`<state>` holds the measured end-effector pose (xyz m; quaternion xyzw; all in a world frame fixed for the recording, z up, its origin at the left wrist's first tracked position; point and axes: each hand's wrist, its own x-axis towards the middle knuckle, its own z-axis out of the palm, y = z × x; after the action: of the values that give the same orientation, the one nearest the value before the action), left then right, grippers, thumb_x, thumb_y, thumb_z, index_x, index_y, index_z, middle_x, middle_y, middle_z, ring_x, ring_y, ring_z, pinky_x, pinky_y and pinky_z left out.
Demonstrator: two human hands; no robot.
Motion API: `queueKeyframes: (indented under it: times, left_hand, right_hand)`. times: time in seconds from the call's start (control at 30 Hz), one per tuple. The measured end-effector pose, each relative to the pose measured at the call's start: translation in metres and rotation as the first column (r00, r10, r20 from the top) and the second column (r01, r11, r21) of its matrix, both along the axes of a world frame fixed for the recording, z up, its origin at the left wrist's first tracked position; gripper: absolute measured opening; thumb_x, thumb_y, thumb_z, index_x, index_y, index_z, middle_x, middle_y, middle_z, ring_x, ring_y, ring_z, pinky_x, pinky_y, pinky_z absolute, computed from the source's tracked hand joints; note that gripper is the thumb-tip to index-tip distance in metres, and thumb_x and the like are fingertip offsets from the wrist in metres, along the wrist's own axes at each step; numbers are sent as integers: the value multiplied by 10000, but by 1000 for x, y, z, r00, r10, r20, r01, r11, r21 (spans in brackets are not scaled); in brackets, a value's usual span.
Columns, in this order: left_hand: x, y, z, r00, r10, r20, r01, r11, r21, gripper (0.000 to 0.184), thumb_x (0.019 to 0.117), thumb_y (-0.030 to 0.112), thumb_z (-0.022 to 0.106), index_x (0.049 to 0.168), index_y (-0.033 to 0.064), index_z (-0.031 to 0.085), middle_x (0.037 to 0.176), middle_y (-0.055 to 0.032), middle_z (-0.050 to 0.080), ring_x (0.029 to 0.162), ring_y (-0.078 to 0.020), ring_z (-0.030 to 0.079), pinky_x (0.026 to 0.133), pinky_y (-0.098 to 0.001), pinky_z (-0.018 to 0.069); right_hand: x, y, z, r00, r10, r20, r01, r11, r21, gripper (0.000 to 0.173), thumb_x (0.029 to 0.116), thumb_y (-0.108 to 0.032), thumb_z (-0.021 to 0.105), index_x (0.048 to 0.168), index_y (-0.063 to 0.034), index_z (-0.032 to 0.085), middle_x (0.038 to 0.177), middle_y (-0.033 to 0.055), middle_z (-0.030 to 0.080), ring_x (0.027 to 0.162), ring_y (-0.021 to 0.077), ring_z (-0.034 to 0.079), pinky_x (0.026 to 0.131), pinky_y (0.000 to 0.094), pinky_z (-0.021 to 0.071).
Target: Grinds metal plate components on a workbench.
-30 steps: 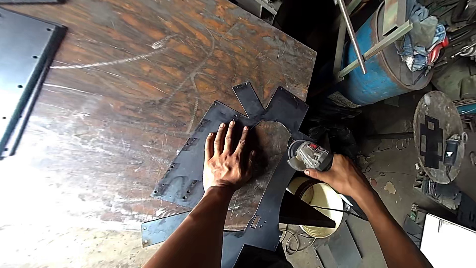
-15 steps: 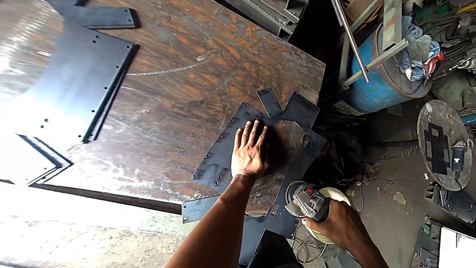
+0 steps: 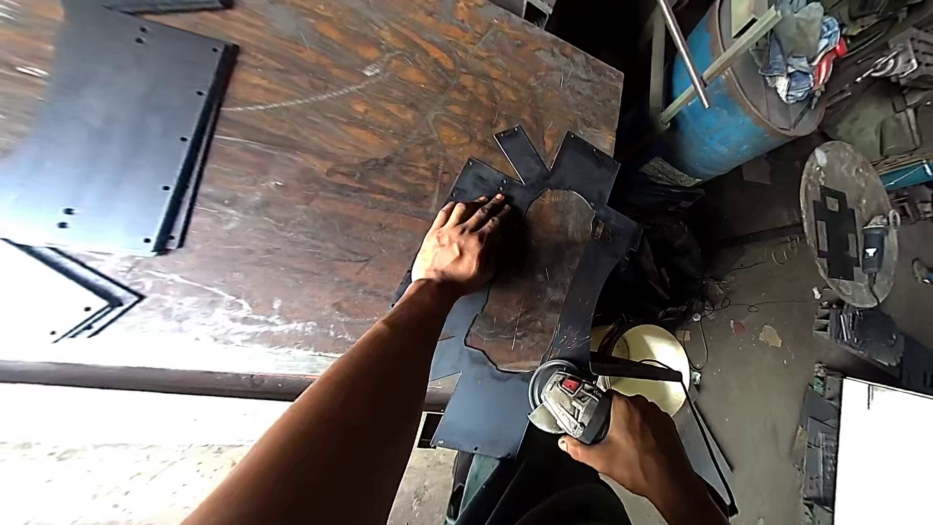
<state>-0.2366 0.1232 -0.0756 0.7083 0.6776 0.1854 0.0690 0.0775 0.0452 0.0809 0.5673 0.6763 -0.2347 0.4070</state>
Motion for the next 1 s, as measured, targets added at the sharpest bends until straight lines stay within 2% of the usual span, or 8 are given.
queueKeyframes:
  times: [0.13, 0.27, 0.33, 0.5, 0.57, 0.77, 0.9, 1.0]
  left_hand:
    - [0, 1, 0, 1000, 10, 0, -10, 1000, -6, 516, 1062, 311, 269, 1489, 211, 540, 1574, 13, 496, 1442, -238, 464, 1175, -474, 343]
    - [-2, 3, -1, 1000, 1, 5, -1, 1000, 1, 519, 1065, 307, 267, 1503, 198, 525, 1584, 8, 484, 1454, -238, 451, 1182, -476, 336]
    - [-1, 3, -1, 1000, 1, 8, -1, 1000, -12, 518, 1065, 305, 270, 1503, 198, 524, 1585, 5, 483, 1453, -241, 452, 1178, -480, 337]
    - [-3, 2, 1, 1000, 5, 0, -5, 1000, -4, 516, 1059, 308, 286, 1492, 201, 545, 1573, 15, 499, 1441, -241, 468, 1160, -492, 358]
    - [-2, 2, 1, 1000, 9, 5, -9, 1000, -7, 515, 1057, 299, 290, 1497, 202, 540, 1577, 21, 493, 1445, -237, 462, 1161, -489, 356]
    - [-2, 2, -3, 1000, 17, 2, -17, 1000, -10, 520, 1045, 296, 317, 1513, 204, 524, 1595, 32, 468, 1454, -220, 448, 1162, -472, 358]
    - [-2, 2, -6, 1000, 16, -10, -16, 1000, -1, 521, 1034, 306, 334, 1511, 224, 530, 1594, 46, 469, 1455, -215, 444, 1154, -475, 359]
    - [-3, 2, -7, 1000, 19, -13, -19, 1000, -14, 529, 1028, 309, 334, 1519, 237, 517, 1601, 59, 456, 1462, -200, 434, 1158, -473, 355]
  right_hand:
    - [-8, 22, 1, 999, -36, -20, 36, 999, 17, 953, 643, -933, 588, 1082, -96, 707, 1004, 87, 736, 987, 250, 718, 802, 505, 578]
    - [-19, 58, -3, 996, -19, -82, 23, 999, 45, 918, 639, -931, 594, 1049, -118, 705, 957, 67, 727, 955, 231, 713, 793, 497, 574]
    - [-26, 78, -4, 993, -41, -108, 45, 998, 42, 917, 644, -920, 615, 1080, -117, 702, 991, 75, 726, 986, 237, 707, 821, 502, 568]
    - [-25, 134, -14, 979, -61, -196, 89, 986, 141, 824, 627, -914, 662, 957, -162, 724, 882, 19, 722, 906, 186, 711, 790, 497, 580]
    - [-22, 158, -15, 976, -49, -212, 89, 979, 182, 831, 633, -886, 701, 1018, -150, 719, 903, 27, 726, 916, 195, 714, 807, 514, 585]
    - [-19, 232, -27, 966, -25, -256, 95, 960, 265, 760, 621, -877, 735, 931, -182, 723, 782, 14, 712, 742, 192, 715, 689, 544, 590]
    - [-9, 260, -33, 905, -97, -413, 224, 936, 271, 702, 615, -857, 743, 874, -205, 717, 680, 15, 673, 569, 198, 653, 521, 516, 543]
    - [-15, 262, -27, 908, -108, -405, 200, 961, 193, 644, 667, -789, 783, 888, -187, 721, 720, 5, 699, 649, 169, 689, 618, 501, 585]
